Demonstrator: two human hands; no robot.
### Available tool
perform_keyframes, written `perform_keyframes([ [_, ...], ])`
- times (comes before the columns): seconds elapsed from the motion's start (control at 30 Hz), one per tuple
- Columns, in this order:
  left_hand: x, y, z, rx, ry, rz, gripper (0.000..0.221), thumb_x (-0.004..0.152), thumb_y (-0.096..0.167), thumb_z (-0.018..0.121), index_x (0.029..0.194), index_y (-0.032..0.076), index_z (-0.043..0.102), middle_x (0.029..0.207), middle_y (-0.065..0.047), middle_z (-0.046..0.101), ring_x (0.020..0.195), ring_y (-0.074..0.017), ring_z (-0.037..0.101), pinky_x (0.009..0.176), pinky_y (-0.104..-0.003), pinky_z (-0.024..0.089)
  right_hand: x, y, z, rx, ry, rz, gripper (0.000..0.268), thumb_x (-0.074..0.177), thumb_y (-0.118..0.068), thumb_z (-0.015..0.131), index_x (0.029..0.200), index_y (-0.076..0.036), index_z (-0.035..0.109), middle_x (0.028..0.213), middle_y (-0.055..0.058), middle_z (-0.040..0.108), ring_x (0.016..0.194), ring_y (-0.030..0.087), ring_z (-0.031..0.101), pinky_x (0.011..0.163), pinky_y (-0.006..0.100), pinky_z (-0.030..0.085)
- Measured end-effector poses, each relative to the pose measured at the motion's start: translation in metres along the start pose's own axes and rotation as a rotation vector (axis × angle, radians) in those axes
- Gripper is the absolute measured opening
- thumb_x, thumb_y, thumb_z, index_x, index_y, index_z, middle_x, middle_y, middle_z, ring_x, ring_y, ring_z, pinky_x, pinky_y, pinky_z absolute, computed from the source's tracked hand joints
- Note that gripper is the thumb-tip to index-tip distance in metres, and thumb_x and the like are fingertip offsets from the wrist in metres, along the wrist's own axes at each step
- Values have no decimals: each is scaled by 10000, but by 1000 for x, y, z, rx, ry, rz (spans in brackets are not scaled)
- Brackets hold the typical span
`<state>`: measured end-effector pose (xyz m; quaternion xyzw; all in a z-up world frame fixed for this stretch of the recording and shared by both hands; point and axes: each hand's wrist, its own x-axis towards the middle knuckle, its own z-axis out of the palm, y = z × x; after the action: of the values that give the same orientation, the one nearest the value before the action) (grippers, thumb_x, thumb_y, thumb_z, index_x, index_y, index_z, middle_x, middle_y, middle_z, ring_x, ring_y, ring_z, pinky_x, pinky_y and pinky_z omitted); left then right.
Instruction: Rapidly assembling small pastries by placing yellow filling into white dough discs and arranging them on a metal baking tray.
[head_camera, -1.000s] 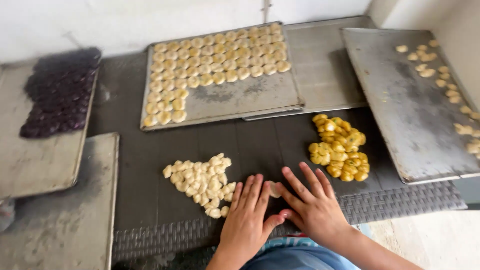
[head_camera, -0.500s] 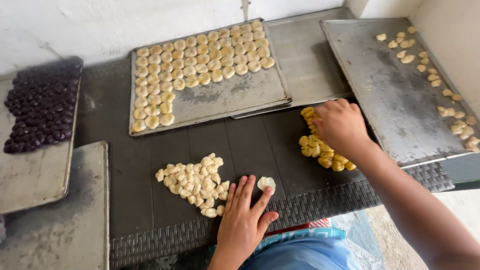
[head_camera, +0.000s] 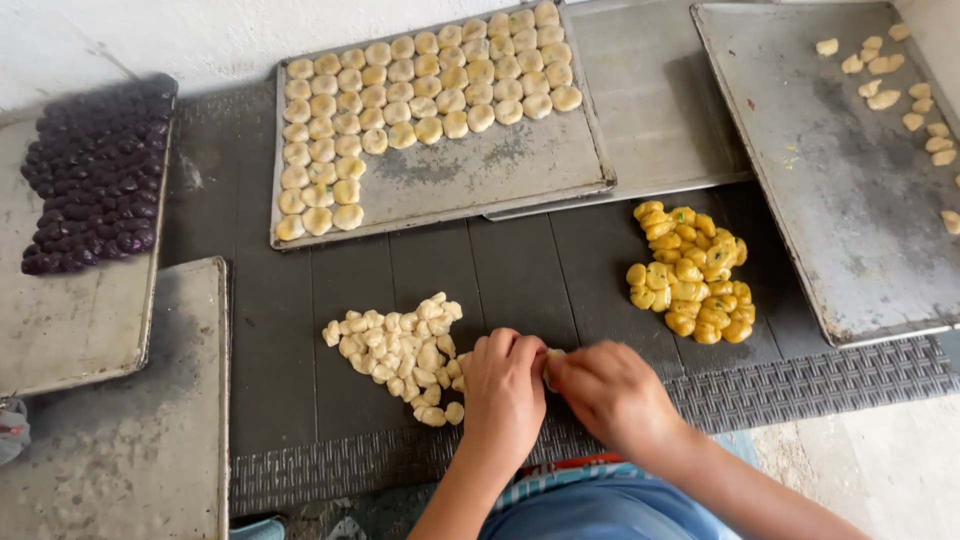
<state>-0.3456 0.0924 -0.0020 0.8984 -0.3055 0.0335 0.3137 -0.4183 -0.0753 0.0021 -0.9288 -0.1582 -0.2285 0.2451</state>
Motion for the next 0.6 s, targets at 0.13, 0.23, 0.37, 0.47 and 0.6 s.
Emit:
perform_keyframes([
  [0.13, -6, 2, -13, -50, -47, 36, 136, 1040, 69, 545, 949, 170, 549, 945, -25, 568, 807, -255, 505, 742, -417, 363, -5, 2, -9, -128, -94, -37, 291, 981, -147, 709, 1268, -98, 706, 1238, 84, 717, 929, 259, 657, 745, 377, 498],
  [0.23, -15, -2, -14, -296, -112, 52, 92, 987, 105, 706, 1017, 152, 633, 975, 10, 723, 892, -234, 645, 854, -419, 426, 1, 25, -4, 233, -61, 98, 242, 984, -47, 601, 1180, -128, 718, 1110, 24, 786, 877, 271, 705, 850, 400, 554],
  [0.37, -15, -9, -14, -338, -28, 72, 242, 935, 57, 756, 1160, 95, 676, 1075, -31, 670, 943, -216, 636, 902, -382, 507, 15, 31, -4, 167, -160, 28, 191, 959, -240, 743, 1133, -163, 754, 1223, 51, 699, 1134, 274, 630, 940, 409, 490],
  [0.47, -13, -1, -22, -444, 2, 166, 192, 1002, 39, 665, 1190, 20, 700, 1173, -141, 645, 1066, -294, 644, 951, -404, 552, 10, 18, -8, 339, -112, 159, 151, 944, -197, 760, 1079, -142, 721, 1097, 13, 744, 1010, 202, 698, 828, 330, 535],
  [0.6, -8, 17, -37, -853, 105, -29, 115, 990, 64, 707, 1092, 14, 726, 1028, -128, 758, 926, -216, 792, 819, -298, 693, 12, 1, -23, 1105, -6, 582, 380, 842, -91, 845, 1194, 32, 773, 1023, 132, 703, 825, 213, 782, 758, 297, 700],
])
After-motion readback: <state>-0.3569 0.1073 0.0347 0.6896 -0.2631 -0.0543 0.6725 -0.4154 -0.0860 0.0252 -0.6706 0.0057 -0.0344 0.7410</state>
